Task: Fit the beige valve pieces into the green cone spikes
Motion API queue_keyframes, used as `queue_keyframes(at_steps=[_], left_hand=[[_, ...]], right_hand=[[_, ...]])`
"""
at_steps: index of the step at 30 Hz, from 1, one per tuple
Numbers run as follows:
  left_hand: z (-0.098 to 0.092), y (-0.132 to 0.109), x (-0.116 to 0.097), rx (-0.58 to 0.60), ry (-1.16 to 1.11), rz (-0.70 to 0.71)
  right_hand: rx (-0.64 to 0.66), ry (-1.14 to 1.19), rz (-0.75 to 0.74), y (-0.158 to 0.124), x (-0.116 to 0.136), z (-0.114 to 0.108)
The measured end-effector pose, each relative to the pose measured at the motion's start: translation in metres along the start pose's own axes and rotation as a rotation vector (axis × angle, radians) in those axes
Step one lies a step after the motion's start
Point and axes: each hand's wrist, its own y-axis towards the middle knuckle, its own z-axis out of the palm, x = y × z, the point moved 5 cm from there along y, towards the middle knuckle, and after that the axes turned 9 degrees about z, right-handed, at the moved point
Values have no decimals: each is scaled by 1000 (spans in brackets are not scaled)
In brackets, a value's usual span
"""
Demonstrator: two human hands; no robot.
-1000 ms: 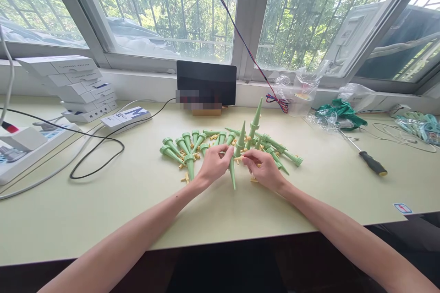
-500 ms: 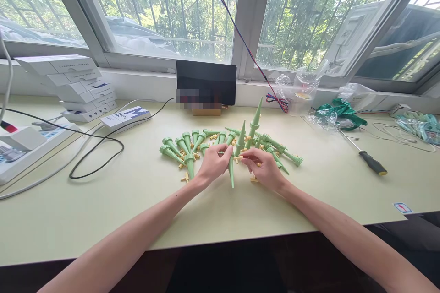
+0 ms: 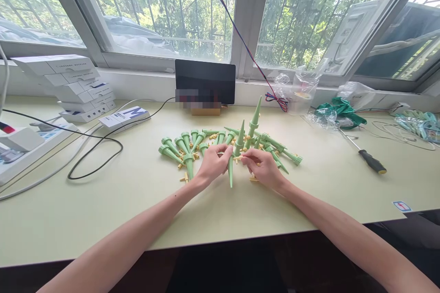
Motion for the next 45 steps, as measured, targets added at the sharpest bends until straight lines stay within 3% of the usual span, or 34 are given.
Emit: queue_keyframes(at_steps=[19,45], left_hand=[[1,-1,-3,13,-41,-47],[2,-1,7,28,-103,-113]], right_hand=[[-11,-60,-4,-1,3,-1],[27,172,-16,-2,-3,1]])
